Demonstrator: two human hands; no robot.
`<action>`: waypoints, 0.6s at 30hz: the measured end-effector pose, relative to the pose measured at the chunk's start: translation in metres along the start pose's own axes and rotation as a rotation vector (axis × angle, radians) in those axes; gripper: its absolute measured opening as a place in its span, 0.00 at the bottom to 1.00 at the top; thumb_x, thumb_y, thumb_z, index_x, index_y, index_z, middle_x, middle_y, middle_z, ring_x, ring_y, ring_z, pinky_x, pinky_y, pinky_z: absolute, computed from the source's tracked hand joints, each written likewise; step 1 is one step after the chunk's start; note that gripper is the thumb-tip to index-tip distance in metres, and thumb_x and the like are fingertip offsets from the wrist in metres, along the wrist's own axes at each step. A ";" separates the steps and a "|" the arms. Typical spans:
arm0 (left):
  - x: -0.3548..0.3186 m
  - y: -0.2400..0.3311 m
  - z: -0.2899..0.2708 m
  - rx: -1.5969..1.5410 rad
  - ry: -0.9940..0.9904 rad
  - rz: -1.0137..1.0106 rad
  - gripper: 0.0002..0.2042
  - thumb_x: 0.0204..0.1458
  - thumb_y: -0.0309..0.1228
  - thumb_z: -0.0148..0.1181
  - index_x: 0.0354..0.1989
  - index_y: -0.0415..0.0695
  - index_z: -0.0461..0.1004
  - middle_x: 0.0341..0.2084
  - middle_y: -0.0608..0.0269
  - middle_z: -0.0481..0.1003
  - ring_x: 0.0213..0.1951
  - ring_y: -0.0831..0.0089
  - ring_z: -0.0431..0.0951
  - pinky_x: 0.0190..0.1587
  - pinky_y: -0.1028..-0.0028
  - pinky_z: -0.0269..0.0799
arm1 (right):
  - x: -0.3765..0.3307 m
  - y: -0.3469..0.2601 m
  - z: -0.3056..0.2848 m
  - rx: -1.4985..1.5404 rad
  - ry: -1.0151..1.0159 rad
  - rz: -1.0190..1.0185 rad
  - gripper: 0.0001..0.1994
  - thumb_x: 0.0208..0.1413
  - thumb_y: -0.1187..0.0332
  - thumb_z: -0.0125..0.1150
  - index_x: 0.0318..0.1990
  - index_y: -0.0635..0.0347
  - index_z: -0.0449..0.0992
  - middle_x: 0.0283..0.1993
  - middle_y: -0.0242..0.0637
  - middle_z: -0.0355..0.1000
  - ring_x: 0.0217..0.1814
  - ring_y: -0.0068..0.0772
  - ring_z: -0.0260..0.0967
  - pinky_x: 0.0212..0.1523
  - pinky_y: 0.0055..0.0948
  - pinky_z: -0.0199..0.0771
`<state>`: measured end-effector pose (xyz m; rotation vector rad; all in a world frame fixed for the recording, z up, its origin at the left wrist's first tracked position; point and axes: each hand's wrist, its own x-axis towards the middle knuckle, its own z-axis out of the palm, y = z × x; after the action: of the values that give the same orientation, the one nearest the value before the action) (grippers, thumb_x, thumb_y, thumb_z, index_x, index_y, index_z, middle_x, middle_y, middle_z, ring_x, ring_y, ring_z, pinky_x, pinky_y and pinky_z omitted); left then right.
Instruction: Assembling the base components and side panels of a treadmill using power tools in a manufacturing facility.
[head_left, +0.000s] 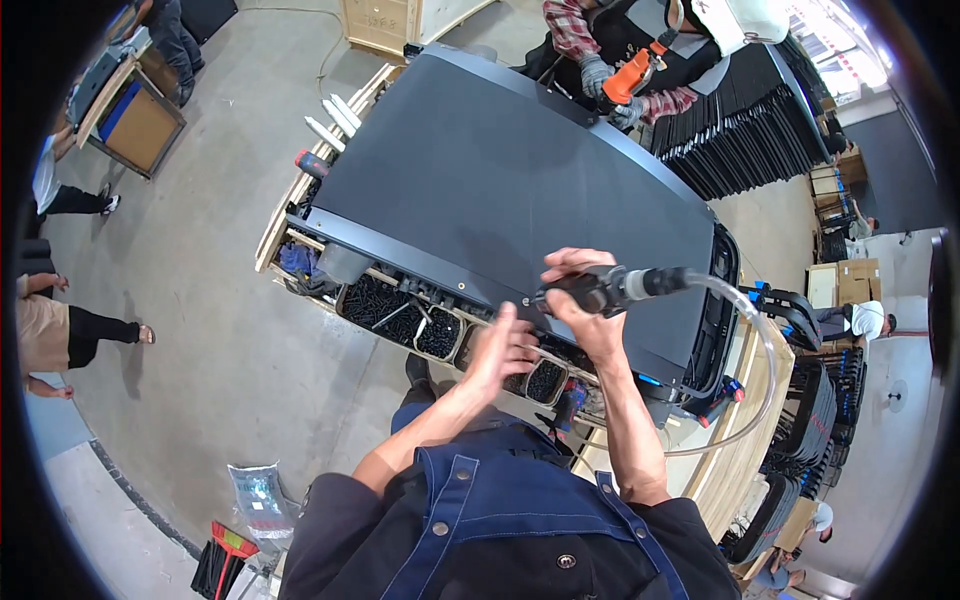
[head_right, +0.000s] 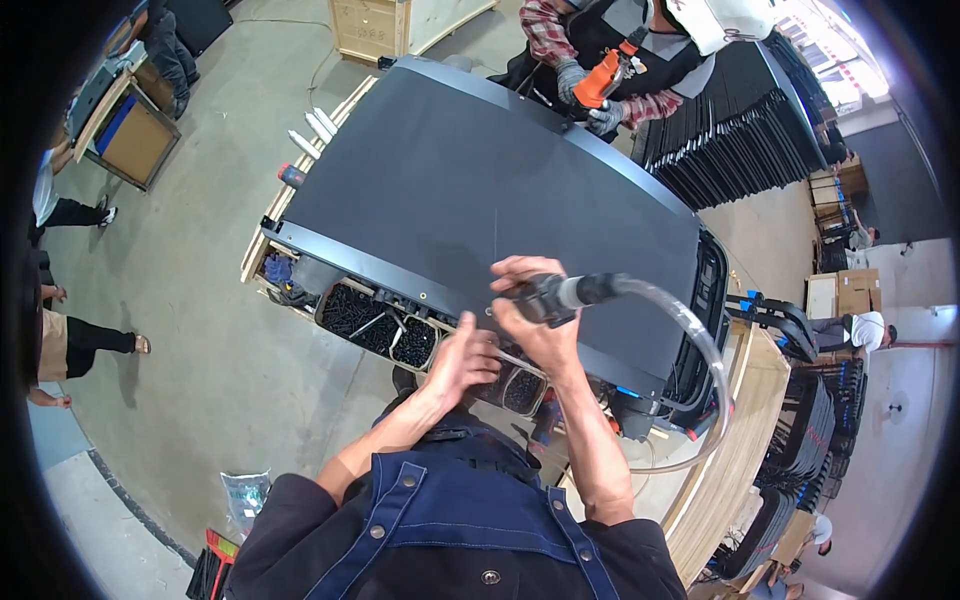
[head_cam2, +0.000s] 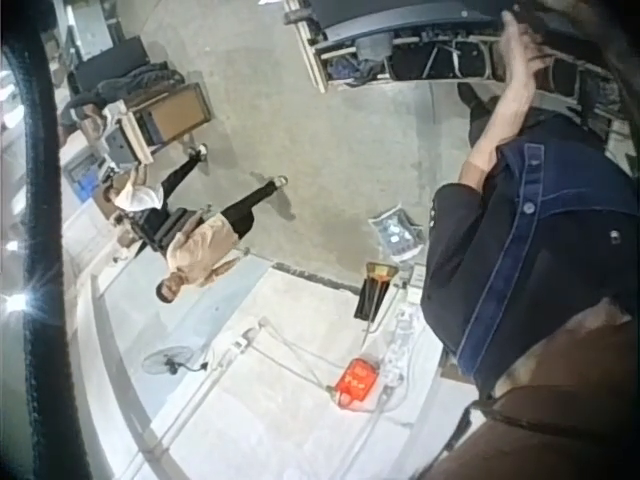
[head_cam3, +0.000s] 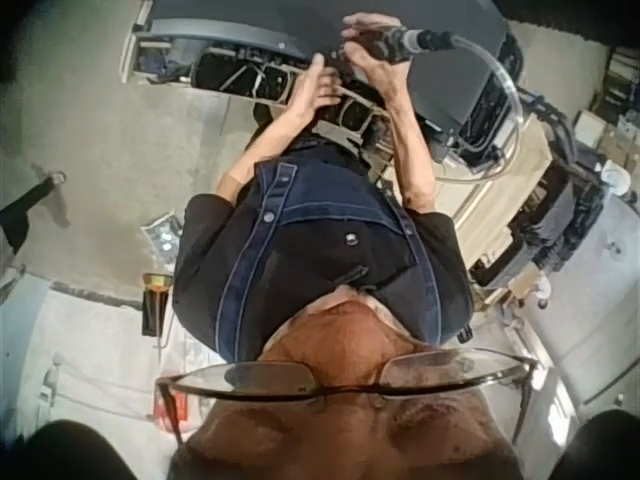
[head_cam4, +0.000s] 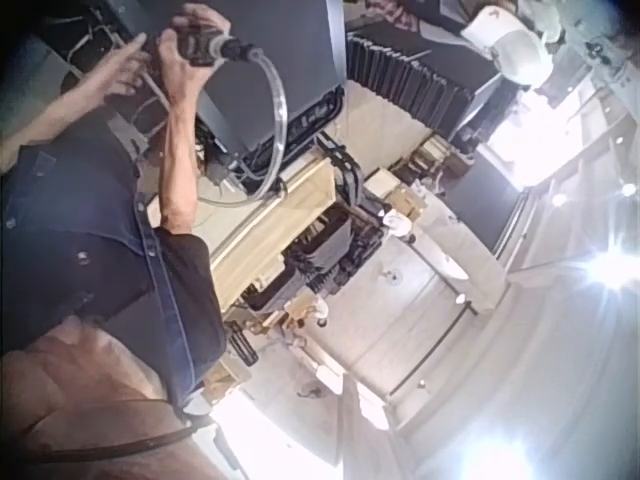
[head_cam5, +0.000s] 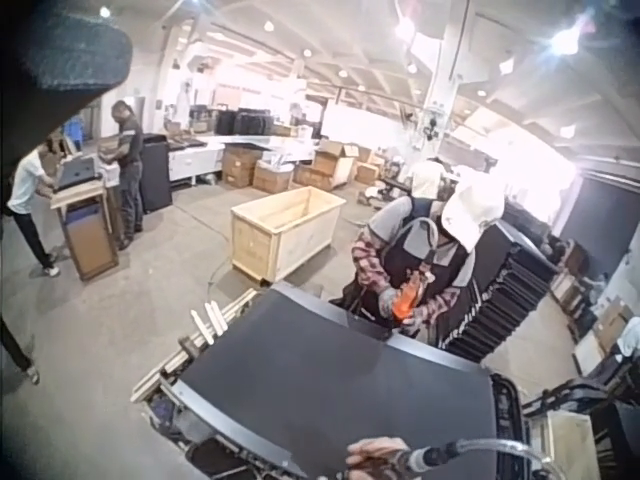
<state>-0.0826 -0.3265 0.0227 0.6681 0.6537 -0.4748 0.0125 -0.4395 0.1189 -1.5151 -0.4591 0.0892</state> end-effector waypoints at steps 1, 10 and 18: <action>0.005 0.003 -0.010 0.023 0.243 0.183 0.34 0.57 0.65 0.54 0.48 0.41 0.72 0.31 0.64 0.74 0.29 0.73 0.77 0.29 0.71 0.76 | 0.007 0.000 0.003 -0.049 -0.093 0.009 0.22 0.44 0.87 0.63 0.49 0.63 0.70 0.51 0.44 0.74 0.48 0.31 0.77 0.52 0.33 0.79; 0.078 0.037 -0.049 0.098 0.478 0.848 0.24 0.64 0.44 0.57 0.56 0.34 0.70 0.45 0.60 0.75 0.44 0.73 0.75 0.41 0.69 0.75 | 0.022 0.017 0.002 0.134 -0.227 0.140 0.23 0.46 0.79 0.70 0.51 0.61 0.70 0.51 0.43 0.76 0.56 0.39 0.75 0.58 0.40 0.73; 0.061 0.036 -0.041 0.091 0.488 0.767 0.23 0.62 0.41 0.61 0.55 0.33 0.72 0.49 0.56 0.76 0.50 0.67 0.74 0.56 0.67 0.68 | -0.010 0.019 0.011 -0.084 -0.151 0.003 0.26 0.46 0.84 0.66 0.56 0.64 0.69 0.57 0.46 0.74 0.59 0.40 0.74 0.64 0.38 0.71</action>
<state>-0.0345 -0.2847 -0.0288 1.0681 0.7714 0.3872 0.0037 -0.4309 0.0974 -1.5979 -0.5871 0.1892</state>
